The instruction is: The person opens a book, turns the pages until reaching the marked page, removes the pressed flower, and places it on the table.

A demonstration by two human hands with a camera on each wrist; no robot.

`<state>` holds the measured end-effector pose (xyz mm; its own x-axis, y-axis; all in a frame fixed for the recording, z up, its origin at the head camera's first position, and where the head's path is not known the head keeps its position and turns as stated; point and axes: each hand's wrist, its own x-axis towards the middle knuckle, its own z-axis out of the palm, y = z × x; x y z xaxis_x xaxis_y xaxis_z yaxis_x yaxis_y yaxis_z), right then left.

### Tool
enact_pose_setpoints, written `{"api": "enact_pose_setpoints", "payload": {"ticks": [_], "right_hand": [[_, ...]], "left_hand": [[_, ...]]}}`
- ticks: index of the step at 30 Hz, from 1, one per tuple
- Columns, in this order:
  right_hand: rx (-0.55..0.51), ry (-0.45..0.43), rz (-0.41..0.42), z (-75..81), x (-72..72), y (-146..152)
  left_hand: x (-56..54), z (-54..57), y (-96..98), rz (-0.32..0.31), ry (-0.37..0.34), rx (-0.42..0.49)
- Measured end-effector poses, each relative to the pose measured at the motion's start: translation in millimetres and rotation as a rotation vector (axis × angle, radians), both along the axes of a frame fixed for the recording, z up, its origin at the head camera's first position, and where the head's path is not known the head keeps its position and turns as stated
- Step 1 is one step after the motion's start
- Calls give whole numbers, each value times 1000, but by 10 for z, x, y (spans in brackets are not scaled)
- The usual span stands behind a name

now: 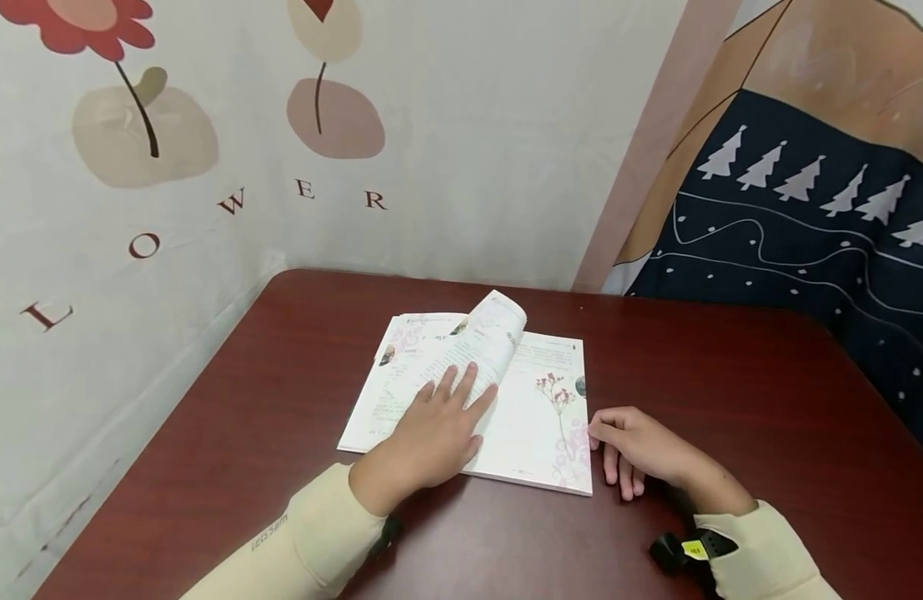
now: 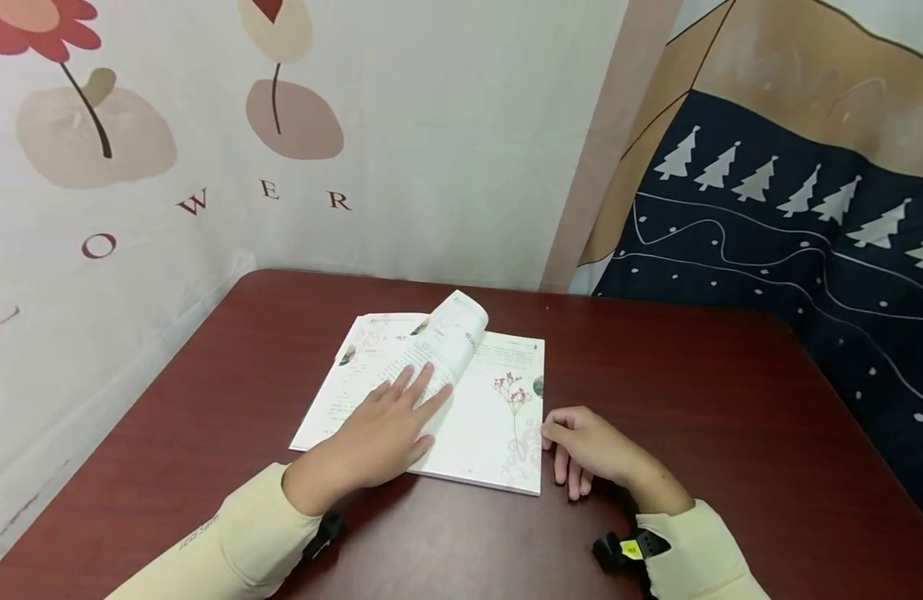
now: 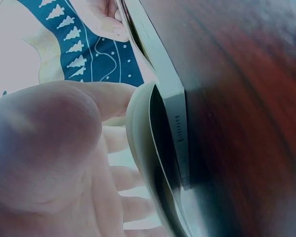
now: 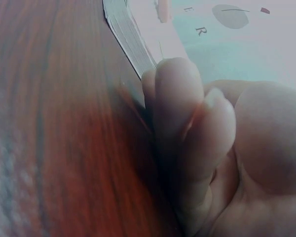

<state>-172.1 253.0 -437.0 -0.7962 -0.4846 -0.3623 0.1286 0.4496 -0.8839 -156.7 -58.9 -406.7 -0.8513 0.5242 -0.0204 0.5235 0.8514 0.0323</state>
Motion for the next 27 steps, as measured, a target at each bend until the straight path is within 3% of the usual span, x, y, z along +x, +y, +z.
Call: {"api": "enact_pose_setpoints", "payload": {"ticks": [17,27], "right_hand": [[-2,14,7,26,19,-3],[5,13,2,32,28,-1]], "left_hand": [[-4,-3,-5,60,9,45],[12,8,-7,75,-29,60]]}}
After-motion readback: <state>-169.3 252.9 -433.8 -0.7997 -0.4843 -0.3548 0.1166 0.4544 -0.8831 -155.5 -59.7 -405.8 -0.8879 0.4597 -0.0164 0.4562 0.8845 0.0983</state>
